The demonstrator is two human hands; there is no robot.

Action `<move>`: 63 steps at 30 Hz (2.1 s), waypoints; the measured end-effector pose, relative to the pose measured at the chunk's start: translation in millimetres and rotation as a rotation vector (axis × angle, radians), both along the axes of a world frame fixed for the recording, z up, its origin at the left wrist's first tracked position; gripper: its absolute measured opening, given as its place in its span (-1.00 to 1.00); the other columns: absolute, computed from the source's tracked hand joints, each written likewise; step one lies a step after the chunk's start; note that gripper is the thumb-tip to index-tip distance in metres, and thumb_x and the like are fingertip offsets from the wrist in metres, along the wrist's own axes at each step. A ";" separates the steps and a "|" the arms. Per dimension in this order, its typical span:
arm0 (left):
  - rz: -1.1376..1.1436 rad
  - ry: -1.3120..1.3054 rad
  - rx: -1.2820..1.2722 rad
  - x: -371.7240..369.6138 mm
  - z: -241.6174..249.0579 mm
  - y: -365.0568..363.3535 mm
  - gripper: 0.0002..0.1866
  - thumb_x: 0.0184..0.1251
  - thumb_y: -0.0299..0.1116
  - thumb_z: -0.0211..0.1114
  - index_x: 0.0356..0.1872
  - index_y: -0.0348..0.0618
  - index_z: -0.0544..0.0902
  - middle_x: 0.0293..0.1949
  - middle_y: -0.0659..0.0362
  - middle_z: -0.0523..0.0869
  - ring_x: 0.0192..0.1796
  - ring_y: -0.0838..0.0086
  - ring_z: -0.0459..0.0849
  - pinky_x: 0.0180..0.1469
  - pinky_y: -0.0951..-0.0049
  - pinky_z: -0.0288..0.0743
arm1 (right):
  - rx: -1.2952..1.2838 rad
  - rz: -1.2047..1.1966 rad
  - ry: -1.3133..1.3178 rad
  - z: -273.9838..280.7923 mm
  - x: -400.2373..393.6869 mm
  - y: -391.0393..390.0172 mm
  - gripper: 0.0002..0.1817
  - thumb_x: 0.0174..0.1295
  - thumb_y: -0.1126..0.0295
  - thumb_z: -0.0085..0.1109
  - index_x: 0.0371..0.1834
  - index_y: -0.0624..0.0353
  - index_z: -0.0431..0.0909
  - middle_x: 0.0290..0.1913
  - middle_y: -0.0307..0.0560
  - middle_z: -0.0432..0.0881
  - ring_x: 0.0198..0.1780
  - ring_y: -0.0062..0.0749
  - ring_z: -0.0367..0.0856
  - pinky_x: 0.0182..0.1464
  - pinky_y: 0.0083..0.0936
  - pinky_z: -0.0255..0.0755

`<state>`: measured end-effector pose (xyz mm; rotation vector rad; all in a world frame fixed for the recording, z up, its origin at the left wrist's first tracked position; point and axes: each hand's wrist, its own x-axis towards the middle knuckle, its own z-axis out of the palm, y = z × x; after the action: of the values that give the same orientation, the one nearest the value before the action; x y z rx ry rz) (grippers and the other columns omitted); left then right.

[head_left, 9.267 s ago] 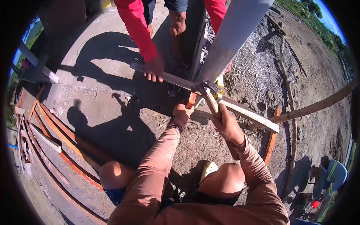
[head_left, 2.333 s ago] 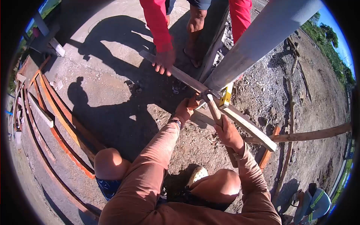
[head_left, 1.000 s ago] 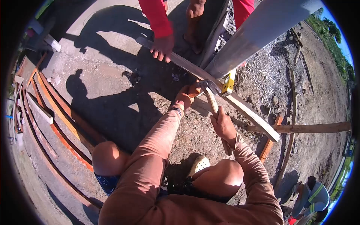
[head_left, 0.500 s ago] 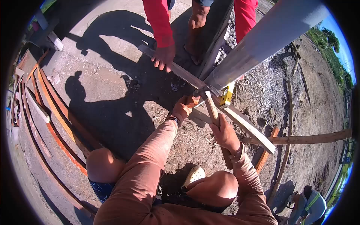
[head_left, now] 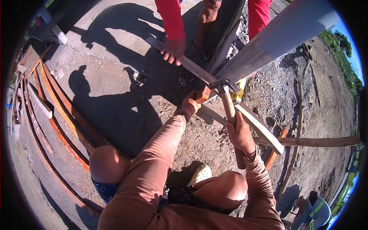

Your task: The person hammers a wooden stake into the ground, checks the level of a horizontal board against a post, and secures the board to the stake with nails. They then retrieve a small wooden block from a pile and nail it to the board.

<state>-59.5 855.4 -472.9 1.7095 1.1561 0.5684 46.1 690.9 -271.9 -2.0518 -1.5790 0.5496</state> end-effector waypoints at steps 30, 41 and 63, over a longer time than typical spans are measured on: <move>-0.003 -0.170 -0.104 1.7 -10.4 11.6 -0.52 -0.13 -0.49 0.34 -0.07 -0.03 0.47 -0.16 0.14 0.64 -0.09 0.29 0.62 -0.07 0.41 0.48 | 0.005 -0.061 0.219 39.0 4.5 -9.6 -0.65 0.19 0.37 0.11 -0.07 0.31 0.25 -0.56 0.03 0.49 -0.63 -0.19 0.46 -0.56 -0.36 0.32; 0.029 -0.148 0.015 20.7 -36.0 32.0 -0.53 -0.11 -0.39 0.31 -0.05 0.03 0.45 -0.16 0.10 0.62 -0.07 0.21 0.60 -0.08 0.36 0.47 | 0.047 0.017 -0.039 -25.8 13.4 8.1 -0.60 0.17 0.37 0.09 -0.08 0.42 0.21 -0.55 0.21 0.52 -0.52 0.08 0.53 -0.47 -0.18 0.36; 0.076 -0.081 -0.097 -2.6 -10.2 0.4 -0.50 -0.14 -0.41 0.32 -0.04 0.01 0.47 -0.12 0.10 0.63 -0.05 0.22 0.60 -0.05 0.39 0.46 | 1.040 -0.114 0.479 99.0 -12.6 0.2 -0.56 0.28 0.23 0.01 0.11 0.12 0.11 -0.49 -0.18 0.33 -0.63 -0.55 0.29 -0.61 -0.57 0.29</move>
<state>-62.1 855.8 -483.1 1.5518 1.1758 0.6129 33.5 691.1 -172.9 -1.0973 -1.0806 0.0916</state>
